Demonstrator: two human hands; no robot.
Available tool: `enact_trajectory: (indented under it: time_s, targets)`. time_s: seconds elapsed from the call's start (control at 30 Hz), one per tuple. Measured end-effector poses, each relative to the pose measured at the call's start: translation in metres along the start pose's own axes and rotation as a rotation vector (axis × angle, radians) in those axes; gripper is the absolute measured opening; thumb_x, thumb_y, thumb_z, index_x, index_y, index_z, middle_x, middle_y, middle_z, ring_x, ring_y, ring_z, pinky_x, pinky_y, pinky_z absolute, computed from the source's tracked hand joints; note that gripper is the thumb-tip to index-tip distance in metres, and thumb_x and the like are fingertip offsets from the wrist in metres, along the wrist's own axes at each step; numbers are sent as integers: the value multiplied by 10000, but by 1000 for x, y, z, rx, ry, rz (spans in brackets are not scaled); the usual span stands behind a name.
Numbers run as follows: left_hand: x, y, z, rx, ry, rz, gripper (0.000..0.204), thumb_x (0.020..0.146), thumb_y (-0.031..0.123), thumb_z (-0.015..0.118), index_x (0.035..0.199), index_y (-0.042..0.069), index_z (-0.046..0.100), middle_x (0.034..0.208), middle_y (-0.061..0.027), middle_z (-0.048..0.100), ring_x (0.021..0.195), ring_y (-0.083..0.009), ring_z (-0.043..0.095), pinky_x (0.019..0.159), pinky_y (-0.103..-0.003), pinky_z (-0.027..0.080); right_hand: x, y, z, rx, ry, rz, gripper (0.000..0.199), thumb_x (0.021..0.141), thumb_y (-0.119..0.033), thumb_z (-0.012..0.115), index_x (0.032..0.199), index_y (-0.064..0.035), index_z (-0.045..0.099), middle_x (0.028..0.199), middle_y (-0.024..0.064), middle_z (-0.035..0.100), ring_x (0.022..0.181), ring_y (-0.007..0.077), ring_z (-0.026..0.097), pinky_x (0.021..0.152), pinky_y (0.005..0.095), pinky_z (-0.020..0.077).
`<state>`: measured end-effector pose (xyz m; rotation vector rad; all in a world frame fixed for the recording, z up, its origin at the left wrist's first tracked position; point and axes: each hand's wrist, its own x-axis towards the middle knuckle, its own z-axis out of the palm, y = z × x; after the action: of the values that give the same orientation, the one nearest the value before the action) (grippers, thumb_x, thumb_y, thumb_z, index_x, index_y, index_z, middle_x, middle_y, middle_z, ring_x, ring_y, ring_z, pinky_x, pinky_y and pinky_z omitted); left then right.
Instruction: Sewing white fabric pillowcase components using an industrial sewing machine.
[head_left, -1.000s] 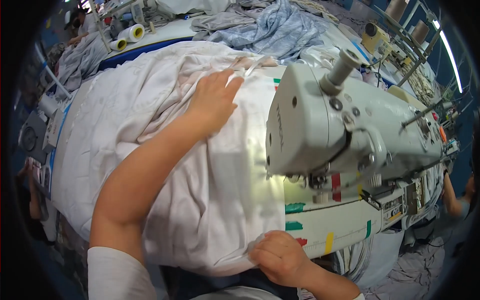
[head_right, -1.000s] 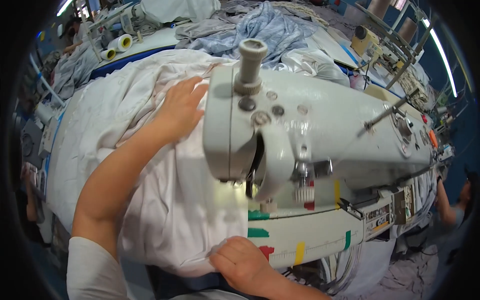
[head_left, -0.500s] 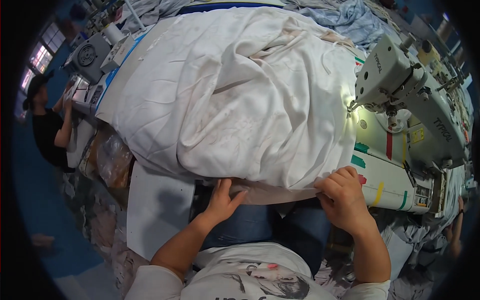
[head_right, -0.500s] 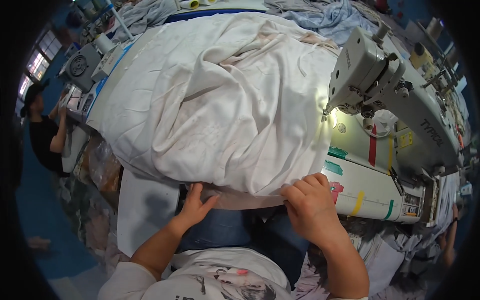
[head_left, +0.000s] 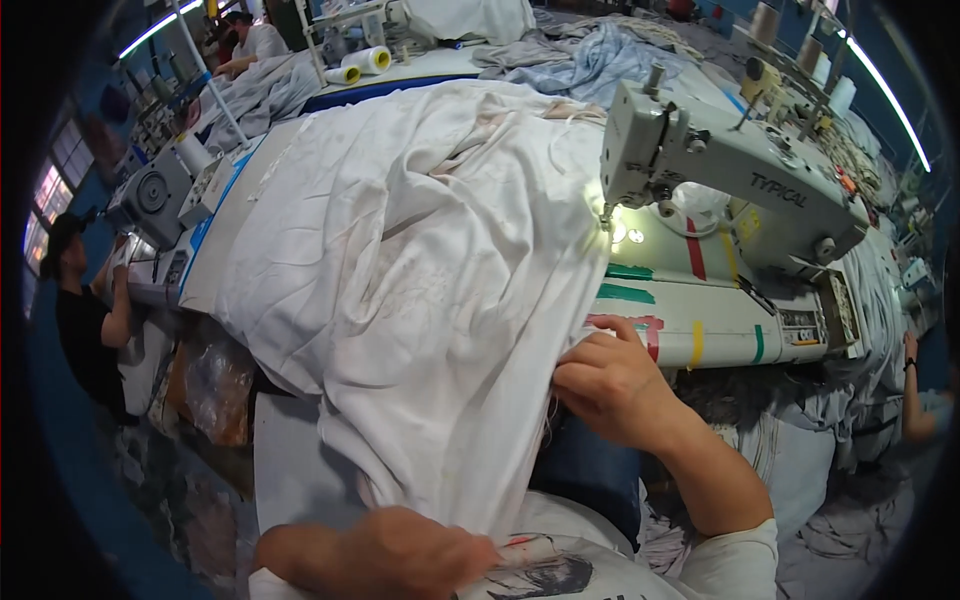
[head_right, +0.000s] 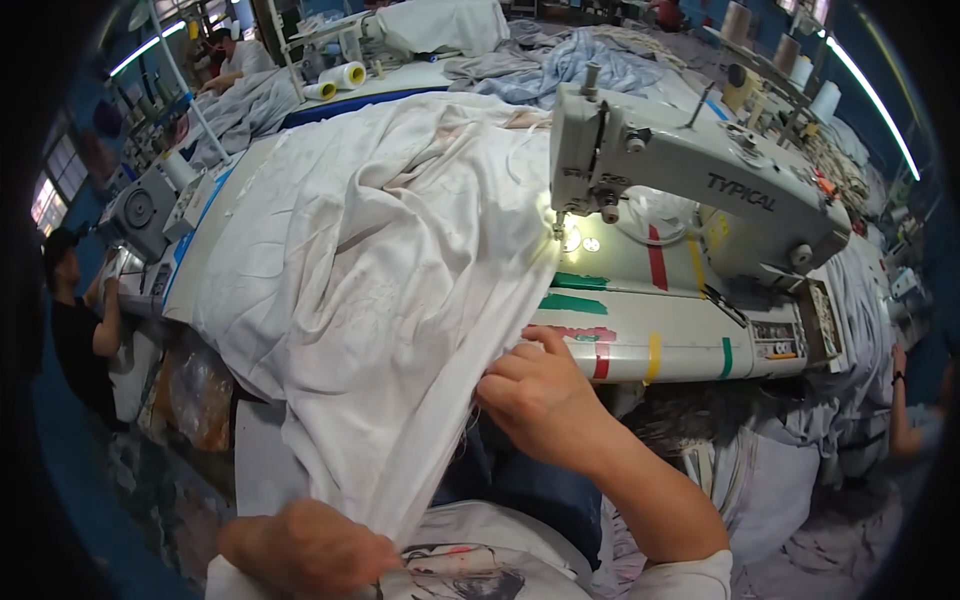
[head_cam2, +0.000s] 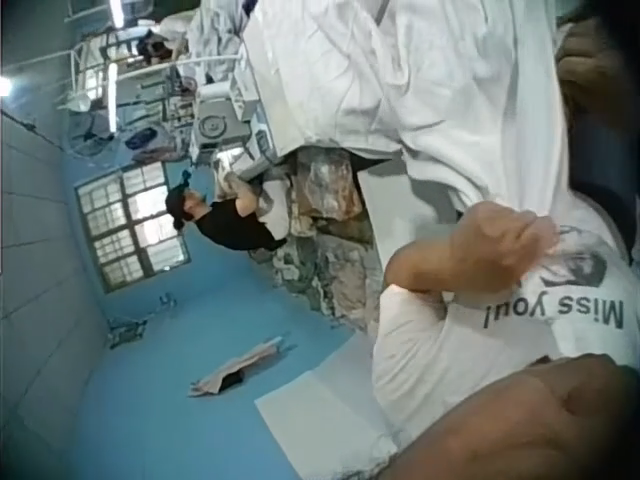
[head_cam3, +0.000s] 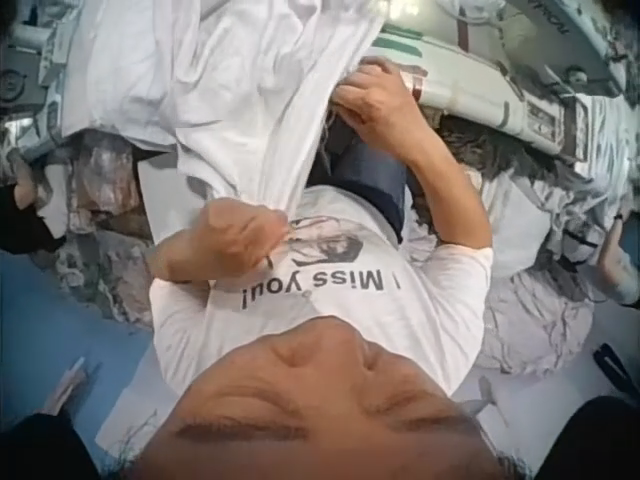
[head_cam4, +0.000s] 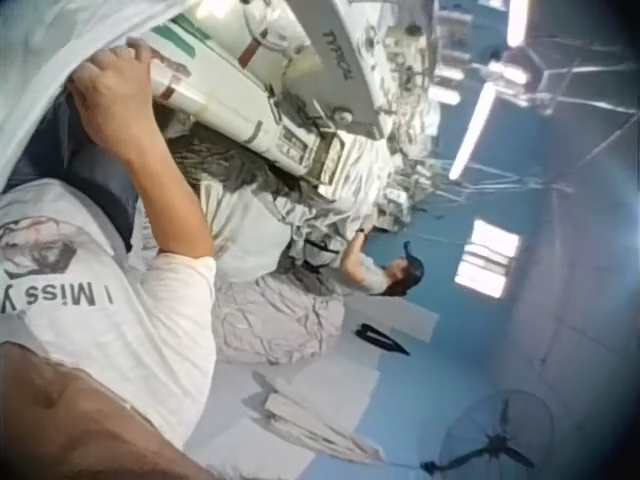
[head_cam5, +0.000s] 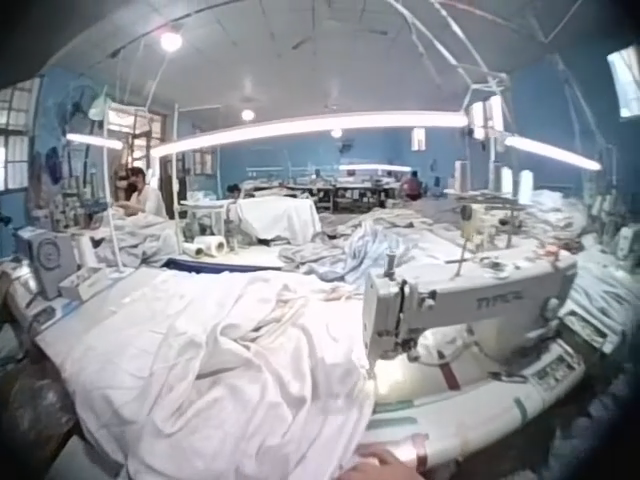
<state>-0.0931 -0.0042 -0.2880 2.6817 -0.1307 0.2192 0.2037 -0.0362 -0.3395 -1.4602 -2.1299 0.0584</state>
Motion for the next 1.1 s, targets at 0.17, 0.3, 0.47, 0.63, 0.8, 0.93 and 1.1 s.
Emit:
enact_trajectory:
  time_s: [0.17,0.3,0.47,0.63,0.8,0.93,1.1]
  targets:
    - [79,42,9,-218,-273,-107,123,805,100,523,863,-5,498,675,-167,623,570,-288,645,445,-375,482,-46,-50,-22,-141,211,18,264,623,-89,697,873,-84,614,907,60,626,865,242,614,888,460,425]
    - [90,50,36,-189,-202,-56,149,800,136,537,849,5,485,621,-135,614,508,-288,631,431,-380,487,-91,-71,-16,-127,119,4,203,669,-91,657,872,-80,655,1002,90,662,987,252,630,931,438,418]
    - [119,11,52,-400,-584,94,114,847,162,543,916,71,553,669,-114,600,570,-235,642,441,-375,471,-134,-78,13,304,94,199,191,748,-85,662,933,-44,683,969,98,692,957,248,667,957,444,436]
    - [166,-168,54,305,270,-737,626,874,368,605,1366,31,416,1434,-244,352,1347,-380,296,1101,-497,216,-155,-72,52,662,82,462,213,746,-52,671,953,-3,677,968,119,696,953,284,671,916,447,482]
    - [154,-244,53,667,278,-1029,582,873,322,615,1312,-20,446,1402,-246,381,1320,-384,336,1075,-492,254,-159,-57,64,877,80,470,192,780,-59,634,957,3,672,950,134,689,944,299,659,894,425,483]
    - [237,-274,56,37,581,-553,484,837,215,621,1247,-16,504,1301,-215,487,1178,-358,489,995,-398,371,-154,-50,60,997,43,484,191,841,-90,608,970,39,663,944,175,681,923,333,654,890,436,472]
    - [313,-340,66,97,632,-360,359,779,158,634,1130,87,613,1085,-127,580,1054,-289,528,967,-400,346,-152,-36,57,1193,13,548,189,865,-104,609,942,58,668,950,186,682,934,328,654,904,453,459]
